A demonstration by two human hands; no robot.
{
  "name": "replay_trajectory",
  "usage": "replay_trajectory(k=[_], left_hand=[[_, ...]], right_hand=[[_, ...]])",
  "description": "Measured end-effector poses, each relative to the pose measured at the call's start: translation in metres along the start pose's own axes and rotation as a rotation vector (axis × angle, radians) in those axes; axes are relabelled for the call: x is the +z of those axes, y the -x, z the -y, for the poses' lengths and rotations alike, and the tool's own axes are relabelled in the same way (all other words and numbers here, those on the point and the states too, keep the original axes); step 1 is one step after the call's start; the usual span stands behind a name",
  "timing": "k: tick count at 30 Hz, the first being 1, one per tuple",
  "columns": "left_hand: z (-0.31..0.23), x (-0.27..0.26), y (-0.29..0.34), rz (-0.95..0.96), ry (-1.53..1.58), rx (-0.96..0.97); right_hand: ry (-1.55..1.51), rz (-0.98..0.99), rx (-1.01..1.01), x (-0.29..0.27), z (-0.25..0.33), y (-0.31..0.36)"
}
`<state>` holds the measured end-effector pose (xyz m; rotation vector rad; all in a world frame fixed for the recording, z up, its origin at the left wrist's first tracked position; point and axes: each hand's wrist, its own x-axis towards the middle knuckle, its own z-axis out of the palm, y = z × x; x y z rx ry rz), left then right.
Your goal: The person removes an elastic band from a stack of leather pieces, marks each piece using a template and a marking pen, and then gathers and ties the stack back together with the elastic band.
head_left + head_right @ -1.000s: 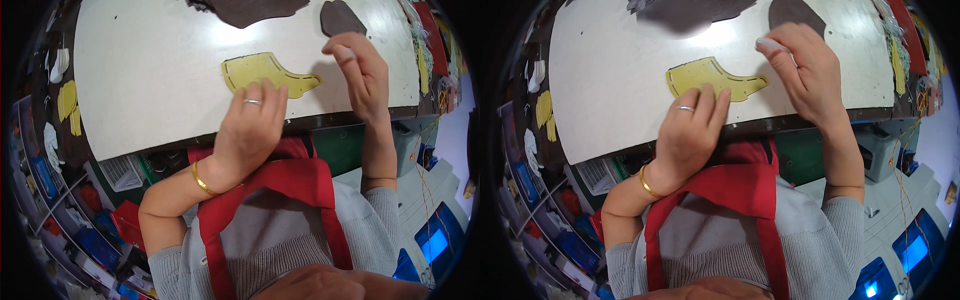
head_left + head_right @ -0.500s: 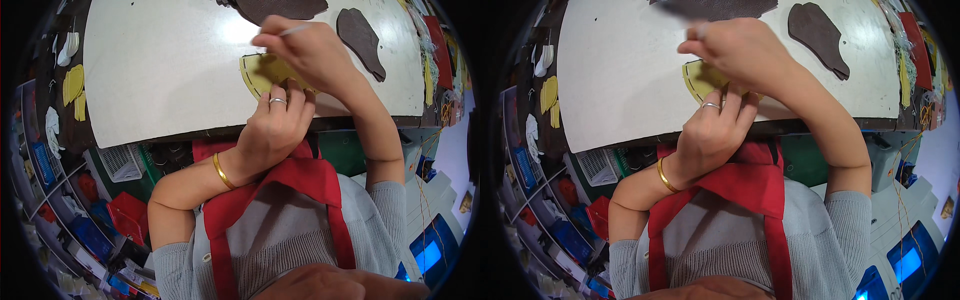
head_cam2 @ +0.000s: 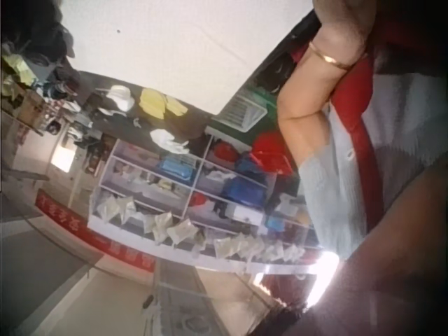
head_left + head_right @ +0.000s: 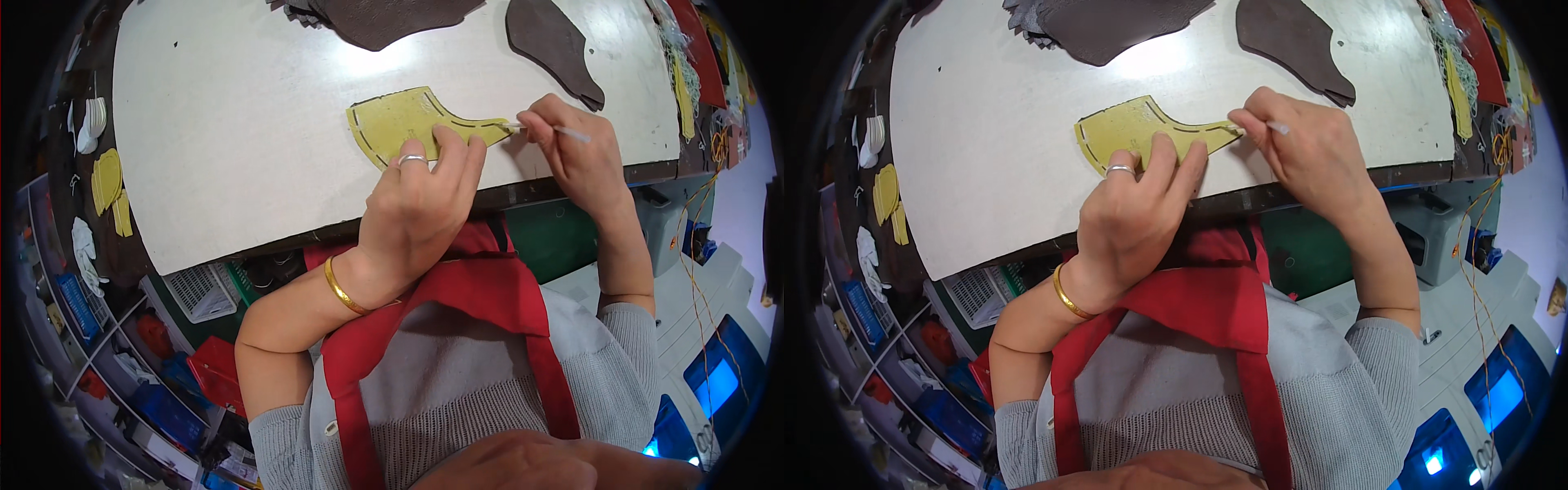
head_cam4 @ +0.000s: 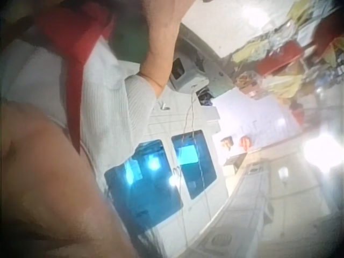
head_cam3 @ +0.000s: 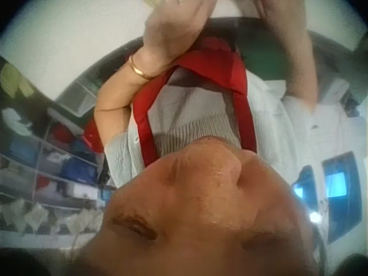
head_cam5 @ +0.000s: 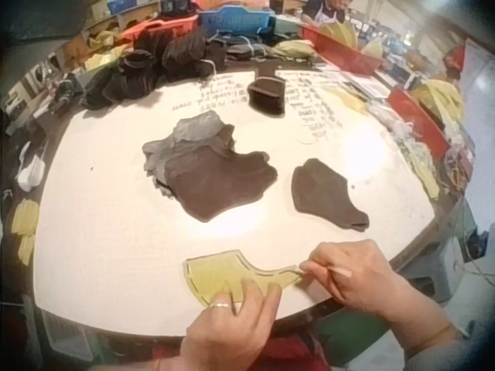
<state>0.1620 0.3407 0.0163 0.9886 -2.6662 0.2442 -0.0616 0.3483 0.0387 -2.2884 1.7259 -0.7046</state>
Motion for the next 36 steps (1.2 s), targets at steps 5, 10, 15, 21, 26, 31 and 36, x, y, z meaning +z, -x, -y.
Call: replay_trajectory(k=[5,10,15,21,26,31,36], left_hand=[[0.002,0.002,-0.002,0.009,-0.028,0.017],[0.007,0.008,-0.002,-0.098,0.006,0.035],[0.008,0.002,-0.008,-0.066,0.031,0.035],[0.031,0.012,-0.036,-0.229,0.144,0.159],[0.077,0.033,-0.058,-0.300,0.095,-0.051],[0.056,0.005,0.005,-0.077,0.264,0.062],[0.045,0.005,0.037,-0.237,0.392,-0.031]], right_hand=[[0.014,0.084,0.127,-0.005,-0.005,0.004],[-0.198,-0.087,0.048,0.013,0.006,-0.019],[0.139,0.239,0.098,0.009,0.018,-0.022],[-0.522,0.056,0.203,0.000,-0.018,-0.004],[-0.308,-0.147,0.617,-0.038,-0.082,-0.001],[-0.561,-0.294,0.449,-0.031,-0.055,0.006],[-0.675,0.215,0.376,-0.001,0.003,-0.019]])
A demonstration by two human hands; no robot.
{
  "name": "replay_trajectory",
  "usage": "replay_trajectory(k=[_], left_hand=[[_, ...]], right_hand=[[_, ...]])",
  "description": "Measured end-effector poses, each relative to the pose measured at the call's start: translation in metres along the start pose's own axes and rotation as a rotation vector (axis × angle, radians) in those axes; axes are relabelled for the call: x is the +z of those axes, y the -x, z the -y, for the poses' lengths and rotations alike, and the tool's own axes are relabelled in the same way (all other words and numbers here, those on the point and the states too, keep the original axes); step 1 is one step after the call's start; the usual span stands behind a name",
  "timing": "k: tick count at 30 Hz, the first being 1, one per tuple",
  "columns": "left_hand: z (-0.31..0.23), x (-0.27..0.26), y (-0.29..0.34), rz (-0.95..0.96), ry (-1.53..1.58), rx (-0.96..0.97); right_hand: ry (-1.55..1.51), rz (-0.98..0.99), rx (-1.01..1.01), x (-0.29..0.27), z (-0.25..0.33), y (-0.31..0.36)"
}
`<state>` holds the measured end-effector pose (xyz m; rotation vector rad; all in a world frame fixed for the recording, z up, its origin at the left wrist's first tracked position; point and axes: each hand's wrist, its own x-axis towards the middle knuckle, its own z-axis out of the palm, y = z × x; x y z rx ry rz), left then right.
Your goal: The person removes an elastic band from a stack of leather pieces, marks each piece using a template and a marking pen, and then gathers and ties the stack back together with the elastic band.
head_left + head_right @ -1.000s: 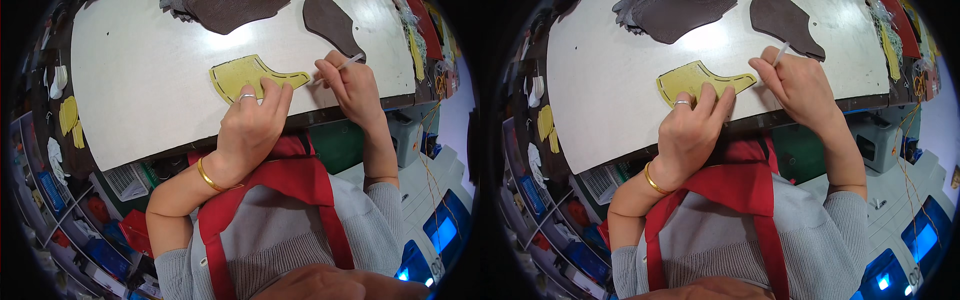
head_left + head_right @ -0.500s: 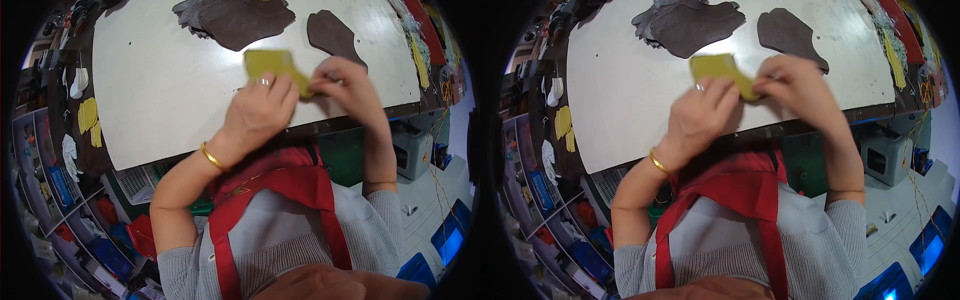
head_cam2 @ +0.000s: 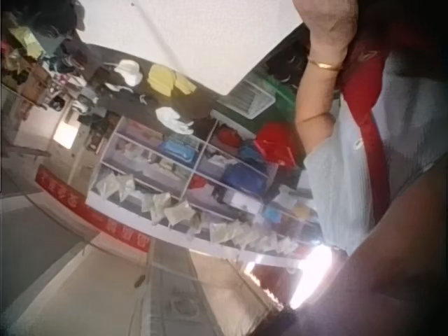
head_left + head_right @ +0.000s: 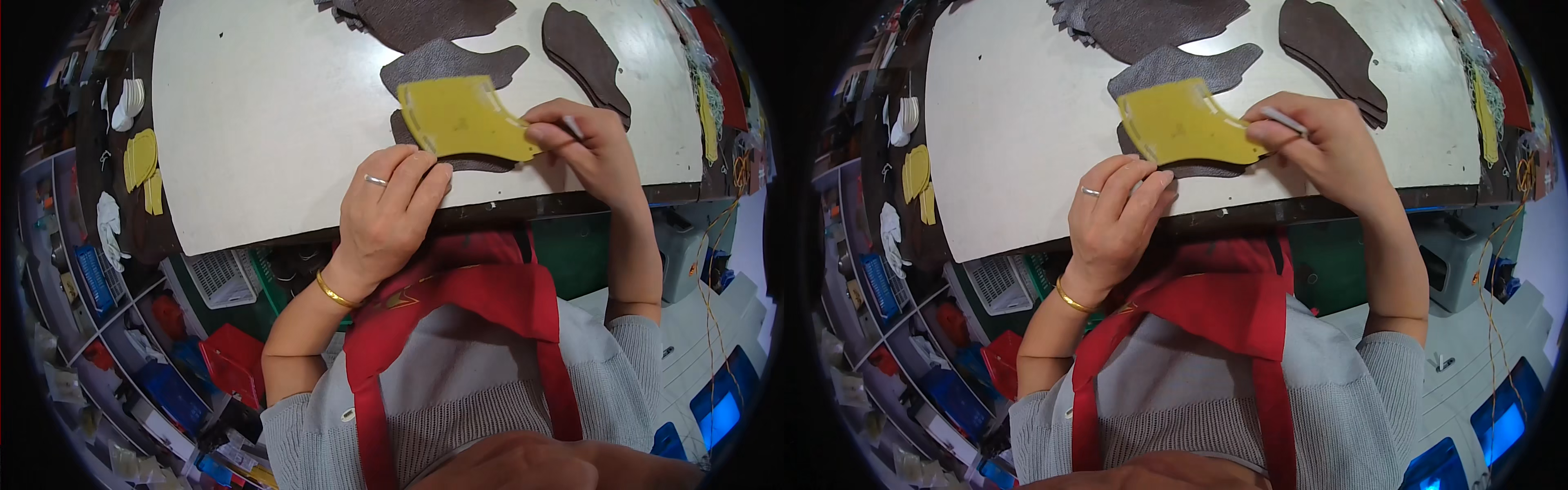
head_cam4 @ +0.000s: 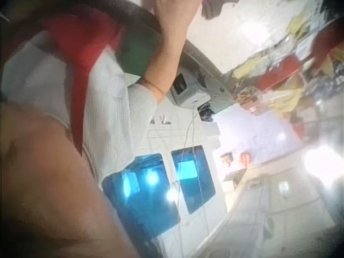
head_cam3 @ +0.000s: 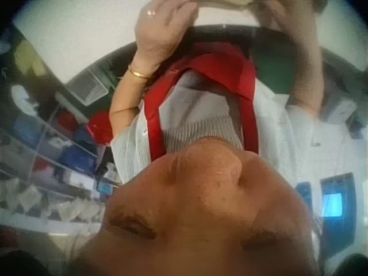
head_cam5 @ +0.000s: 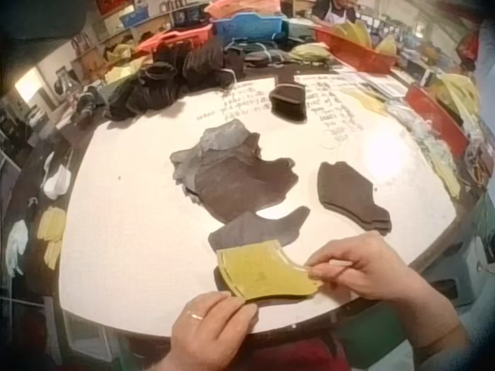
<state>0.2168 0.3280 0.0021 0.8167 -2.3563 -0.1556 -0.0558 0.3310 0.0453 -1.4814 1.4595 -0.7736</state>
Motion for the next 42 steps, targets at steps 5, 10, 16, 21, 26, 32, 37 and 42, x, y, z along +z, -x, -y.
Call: replay_trajectory(k=[5,10,16,21,26,32,37,42], left_hand=[[-0.004,0.006,0.009,-0.017,0.026,-0.099],[-0.009,0.002,0.003,0.046,-0.022,-0.091],[-0.012,-0.005,-0.014,0.237,-0.190,-0.006],[-0.022,-0.002,-0.022,0.338,-0.307,-0.007],[-0.023,0.000,-0.021,0.329,-0.334,0.048],[-0.036,0.011,-0.021,0.299,-0.279,0.115],[-0.045,0.022,-0.012,0.219,-0.322,0.097],[-0.048,0.021,-0.009,0.219,-0.277,0.049]], right_hand=[[0.169,0.117,0.004,0.011,-0.005,-0.004],[0.252,0.116,-0.055,0.012,-0.006,-0.003],[0.288,0.007,0.029,-0.010,-0.012,-0.003],[0.401,-0.081,-0.077,-0.006,-0.018,0.013],[0.534,-0.156,-0.184,0.000,-0.017,0.016],[0.470,-0.346,-0.454,-0.003,0.014,-0.006],[0.448,0.191,-0.454,0.044,0.040,-0.046],[0.613,0.471,-0.510,0.070,0.051,-0.068]])
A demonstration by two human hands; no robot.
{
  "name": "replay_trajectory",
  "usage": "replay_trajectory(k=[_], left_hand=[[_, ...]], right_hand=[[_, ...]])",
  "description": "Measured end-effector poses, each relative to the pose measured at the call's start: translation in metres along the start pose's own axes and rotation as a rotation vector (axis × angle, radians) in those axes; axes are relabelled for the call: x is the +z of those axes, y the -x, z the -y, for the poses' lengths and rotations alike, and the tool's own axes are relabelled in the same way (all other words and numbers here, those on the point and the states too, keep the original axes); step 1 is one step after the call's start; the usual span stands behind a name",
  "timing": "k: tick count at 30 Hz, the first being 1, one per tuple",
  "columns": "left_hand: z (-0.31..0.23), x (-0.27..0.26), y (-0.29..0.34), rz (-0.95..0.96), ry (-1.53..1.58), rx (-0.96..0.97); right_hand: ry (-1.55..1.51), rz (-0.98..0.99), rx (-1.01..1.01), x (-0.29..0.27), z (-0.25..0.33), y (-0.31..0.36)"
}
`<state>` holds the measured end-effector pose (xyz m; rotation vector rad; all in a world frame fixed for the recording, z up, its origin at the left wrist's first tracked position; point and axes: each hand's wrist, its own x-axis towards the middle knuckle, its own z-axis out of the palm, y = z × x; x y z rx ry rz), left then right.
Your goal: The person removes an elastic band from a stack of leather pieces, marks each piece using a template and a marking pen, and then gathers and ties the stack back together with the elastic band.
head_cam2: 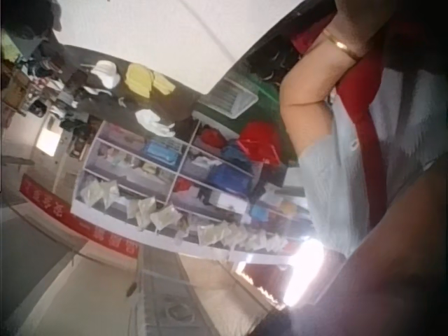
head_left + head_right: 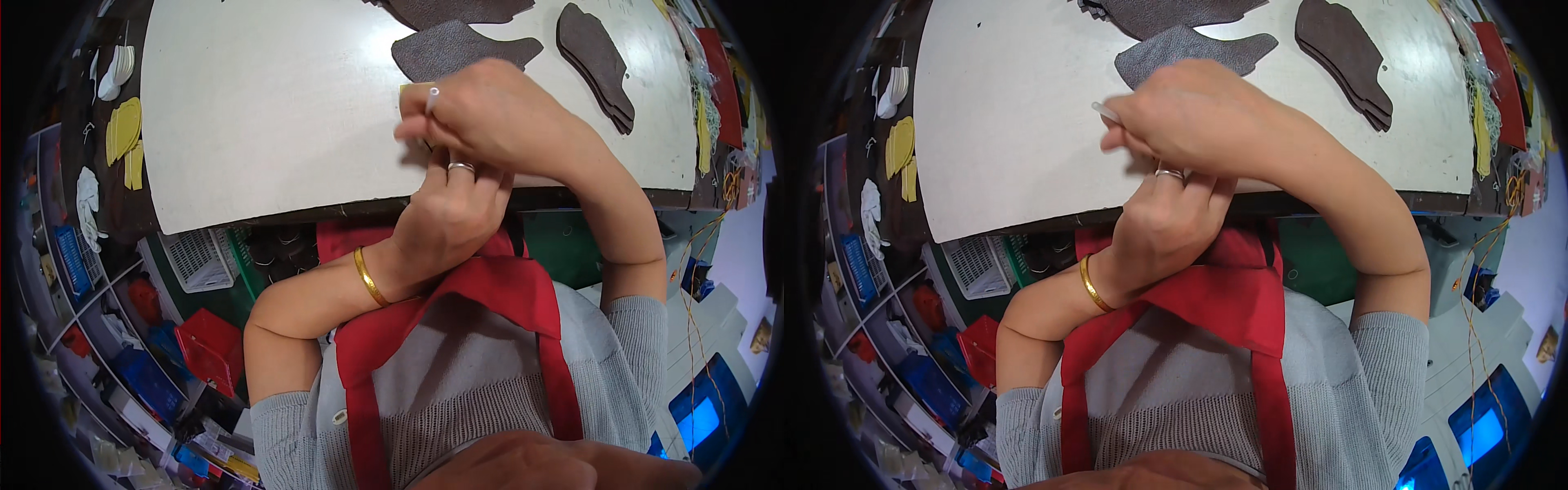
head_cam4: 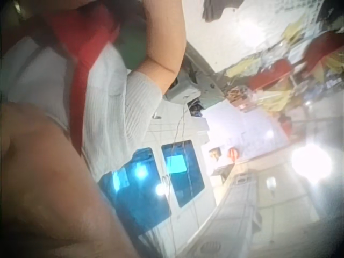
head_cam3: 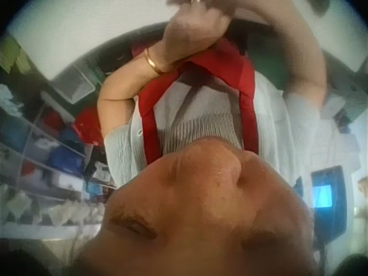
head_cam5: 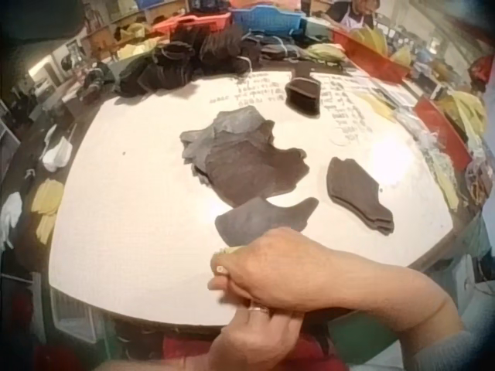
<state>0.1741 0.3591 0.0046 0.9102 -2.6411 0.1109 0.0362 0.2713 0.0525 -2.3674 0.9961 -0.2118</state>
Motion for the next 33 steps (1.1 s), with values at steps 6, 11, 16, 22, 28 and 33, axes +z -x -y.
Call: replay_trajectory(k=[6,11,16,22,28,33], left_hand=[[0.001,0.001,-0.007,-0.017,-0.055,-0.004],[-0.002,-0.003,-0.003,0.052,0.014,-0.011],[0.002,-0.006,-0.014,0.005,-0.128,0.005],[0.000,-0.001,-0.019,-0.013,-0.167,0.023],[-0.006,0.000,-0.023,0.045,-0.201,0.007],[-0.004,-0.002,-0.027,0.077,-0.204,-0.027]], right_hand=[[-0.201,-0.345,0.018,-0.009,-0.010,0.005],[0.041,-0.093,-0.062,0.001,-0.004,0.001],[0.146,-0.357,-0.057,0.003,-0.025,-0.014],[-0.268,-0.431,0.243,-0.010,-0.035,0.056],[-0.101,-0.525,0.234,0.008,-0.036,0.065],[0.158,-0.436,0.163,0.005,-0.034,0.099]])
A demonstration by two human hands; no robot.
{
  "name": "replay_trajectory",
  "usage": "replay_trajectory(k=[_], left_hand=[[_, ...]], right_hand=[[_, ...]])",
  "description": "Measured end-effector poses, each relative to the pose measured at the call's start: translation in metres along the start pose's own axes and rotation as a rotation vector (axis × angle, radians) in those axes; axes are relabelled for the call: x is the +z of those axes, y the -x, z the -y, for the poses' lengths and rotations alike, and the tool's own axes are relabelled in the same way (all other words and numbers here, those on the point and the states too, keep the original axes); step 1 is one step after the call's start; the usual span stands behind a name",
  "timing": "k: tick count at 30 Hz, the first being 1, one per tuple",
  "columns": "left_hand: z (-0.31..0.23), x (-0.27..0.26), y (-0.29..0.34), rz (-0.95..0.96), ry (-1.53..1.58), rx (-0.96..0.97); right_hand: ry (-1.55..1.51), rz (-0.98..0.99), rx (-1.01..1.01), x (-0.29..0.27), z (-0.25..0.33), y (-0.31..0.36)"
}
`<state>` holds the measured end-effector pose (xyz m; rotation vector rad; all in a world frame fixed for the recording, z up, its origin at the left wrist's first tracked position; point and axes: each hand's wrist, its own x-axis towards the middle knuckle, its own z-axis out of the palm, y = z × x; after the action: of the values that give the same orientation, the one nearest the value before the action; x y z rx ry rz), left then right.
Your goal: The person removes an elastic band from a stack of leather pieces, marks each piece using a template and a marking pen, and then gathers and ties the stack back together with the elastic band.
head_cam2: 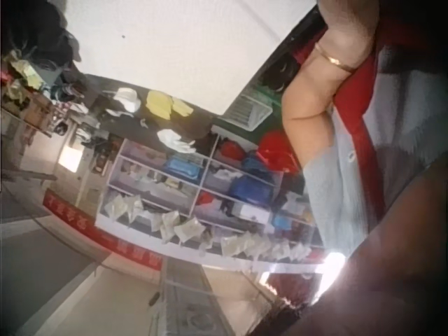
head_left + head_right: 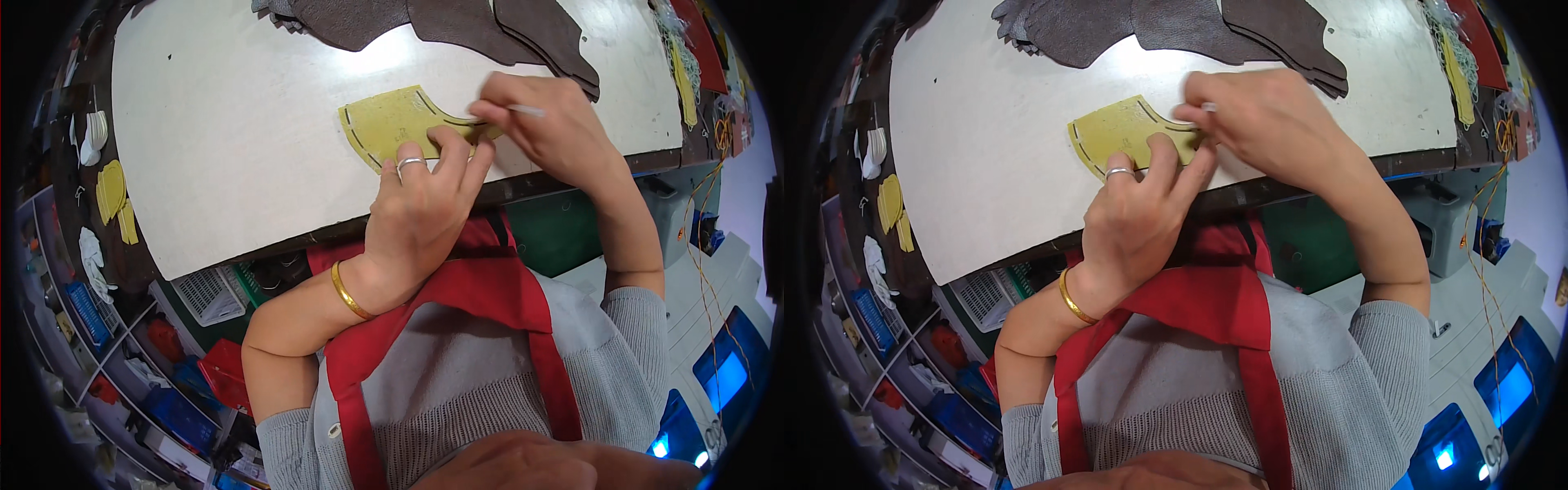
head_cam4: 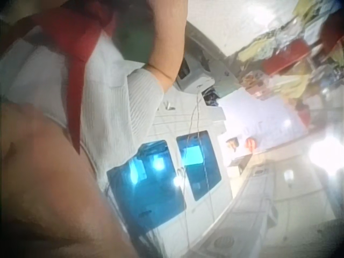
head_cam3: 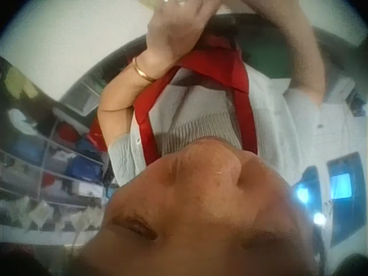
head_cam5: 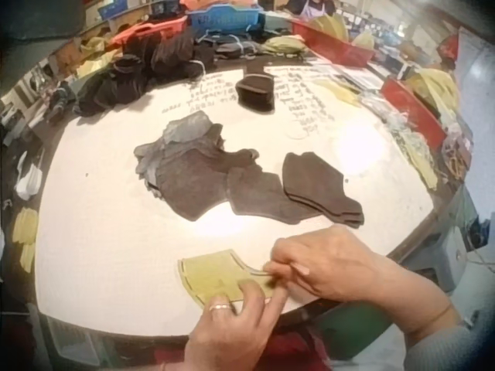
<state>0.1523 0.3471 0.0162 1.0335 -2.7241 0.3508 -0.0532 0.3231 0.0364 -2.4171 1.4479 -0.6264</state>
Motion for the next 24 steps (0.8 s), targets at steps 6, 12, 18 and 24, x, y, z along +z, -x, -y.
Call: replay_trajectory(k=[6,12,18,24], left_hand=[[0.001,-0.005,-0.004,0.066,-0.038,0.016],[0.012,0.000,-0.002,-0.084,0.101,0.029],[0.026,0.003,-0.010,-0.079,0.239,0.137],[0.065,0.055,-0.085,-0.546,0.208,0.252]], right_hand=[[0.048,-0.100,0.196,-0.008,0.012,0.045],[-0.228,-0.120,0.331,0.001,0.010,0.016],[-0.096,-0.027,0.174,0.003,0.009,0.007],[-0.299,-0.182,0.853,-0.048,-0.063,0.041]])
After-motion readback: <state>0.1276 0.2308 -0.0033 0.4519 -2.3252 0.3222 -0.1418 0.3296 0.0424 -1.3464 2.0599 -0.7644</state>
